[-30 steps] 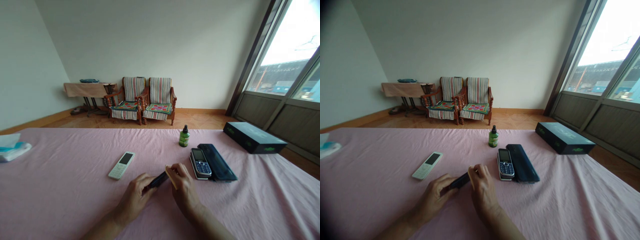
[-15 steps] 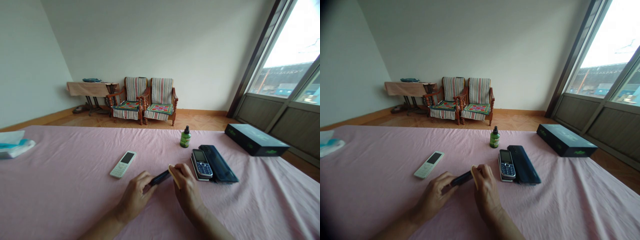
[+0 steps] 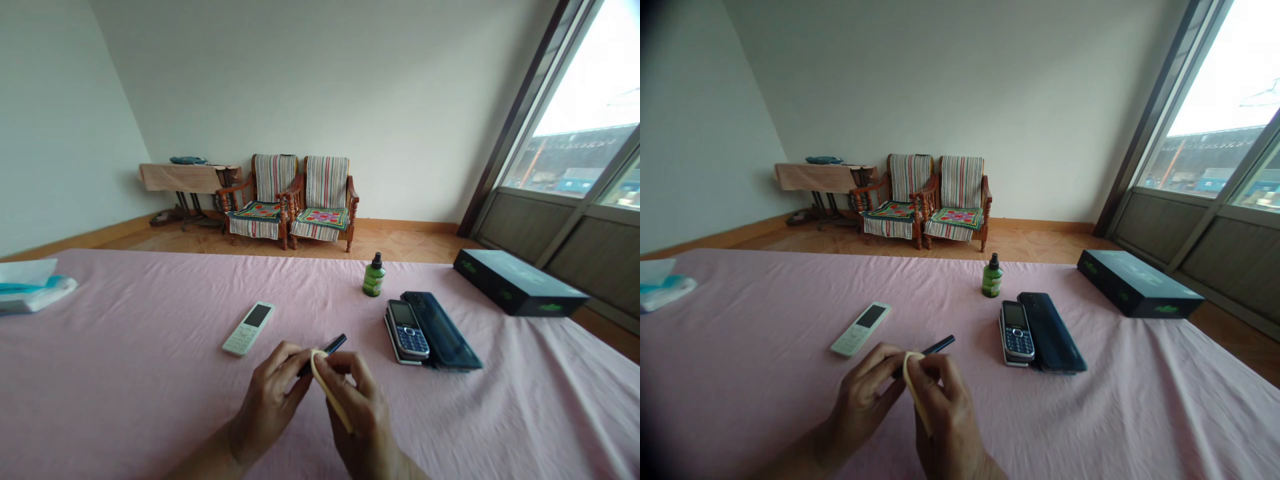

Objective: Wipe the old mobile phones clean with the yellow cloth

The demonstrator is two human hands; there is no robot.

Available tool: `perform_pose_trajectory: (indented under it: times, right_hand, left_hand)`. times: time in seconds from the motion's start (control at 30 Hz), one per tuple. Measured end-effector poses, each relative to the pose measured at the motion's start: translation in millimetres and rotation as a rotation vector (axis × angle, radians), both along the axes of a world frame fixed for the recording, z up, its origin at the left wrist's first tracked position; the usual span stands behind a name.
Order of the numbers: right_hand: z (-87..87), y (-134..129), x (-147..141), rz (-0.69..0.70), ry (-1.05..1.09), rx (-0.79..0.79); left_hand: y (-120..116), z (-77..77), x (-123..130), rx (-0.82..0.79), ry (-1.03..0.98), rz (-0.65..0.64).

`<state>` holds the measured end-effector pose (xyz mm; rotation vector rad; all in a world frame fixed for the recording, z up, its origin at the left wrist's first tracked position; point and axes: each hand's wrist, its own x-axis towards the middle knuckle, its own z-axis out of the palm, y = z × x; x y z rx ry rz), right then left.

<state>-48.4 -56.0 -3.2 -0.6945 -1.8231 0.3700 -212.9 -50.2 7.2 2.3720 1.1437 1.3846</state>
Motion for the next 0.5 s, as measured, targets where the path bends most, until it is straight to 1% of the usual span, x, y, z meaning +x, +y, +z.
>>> perform_pose_trajectory:
  times: [0.17, 0.37, 0.43, 0.5]
  right_hand:
    - [-3.1, 11.4, 5.1, -0.09, 0.006, -0.034]
    - [2.8, 0.6, 0.5, 0.006, -0.004, 0.033]
    - [0.6, 5.5, 2.2, -0.029, 0.015, 0.014]
    - [-4.1, 17.5, 7.1, -0.112, 0.019, -0.045]
  left_hand:
    - [0.4, -3.4, -0.6, 0.042, 0.017, 0.039]
    - [-0.2, -1.1, -1.2, 0.016, 0.008, 0.014]
    - [0.2, -0.3, -1.0, 0.033, 0.019, 0.036]
    - [0.7, -1.0, -1.4, 0.065, 0.043, 0.061]
